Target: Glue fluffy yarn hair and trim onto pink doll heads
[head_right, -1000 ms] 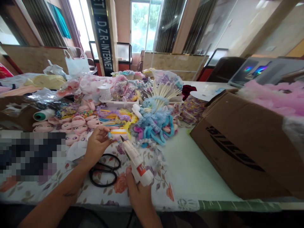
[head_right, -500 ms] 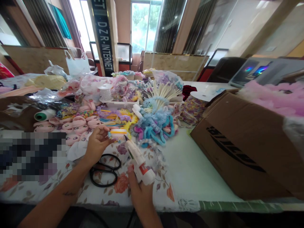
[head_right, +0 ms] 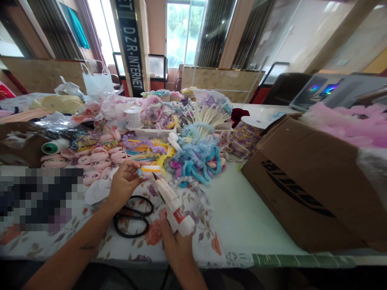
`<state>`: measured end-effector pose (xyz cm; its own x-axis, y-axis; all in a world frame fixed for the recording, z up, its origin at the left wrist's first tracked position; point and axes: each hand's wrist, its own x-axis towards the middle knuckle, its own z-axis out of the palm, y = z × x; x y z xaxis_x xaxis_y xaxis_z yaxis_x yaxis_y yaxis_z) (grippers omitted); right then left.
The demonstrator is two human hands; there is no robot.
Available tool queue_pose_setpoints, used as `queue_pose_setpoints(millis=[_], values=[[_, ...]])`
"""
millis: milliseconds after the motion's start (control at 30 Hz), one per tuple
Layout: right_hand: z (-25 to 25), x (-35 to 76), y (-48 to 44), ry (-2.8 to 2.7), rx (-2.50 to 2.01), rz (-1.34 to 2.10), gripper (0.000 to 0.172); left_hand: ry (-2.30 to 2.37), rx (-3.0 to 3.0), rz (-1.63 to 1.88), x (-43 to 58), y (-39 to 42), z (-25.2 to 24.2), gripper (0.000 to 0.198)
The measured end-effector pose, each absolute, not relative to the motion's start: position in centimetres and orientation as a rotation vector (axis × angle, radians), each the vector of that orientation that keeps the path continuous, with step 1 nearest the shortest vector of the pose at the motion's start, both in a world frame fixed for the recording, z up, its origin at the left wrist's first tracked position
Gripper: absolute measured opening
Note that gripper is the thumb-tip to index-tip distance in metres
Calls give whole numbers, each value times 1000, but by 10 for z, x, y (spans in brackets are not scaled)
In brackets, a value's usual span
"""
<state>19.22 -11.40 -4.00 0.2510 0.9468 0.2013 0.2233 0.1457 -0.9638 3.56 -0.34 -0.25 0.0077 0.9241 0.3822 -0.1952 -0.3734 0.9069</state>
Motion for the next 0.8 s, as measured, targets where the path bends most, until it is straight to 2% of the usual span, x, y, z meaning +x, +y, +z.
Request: queue_pose_setpoints(millis=[433,800], values=[[-41,193,-115,-1227,-1351,778,34,822,1340,1549,36,-3,0,33],[-44,195,-116,-1211,-1367,821,38,812,1293,1540,35,-3,2,37]])
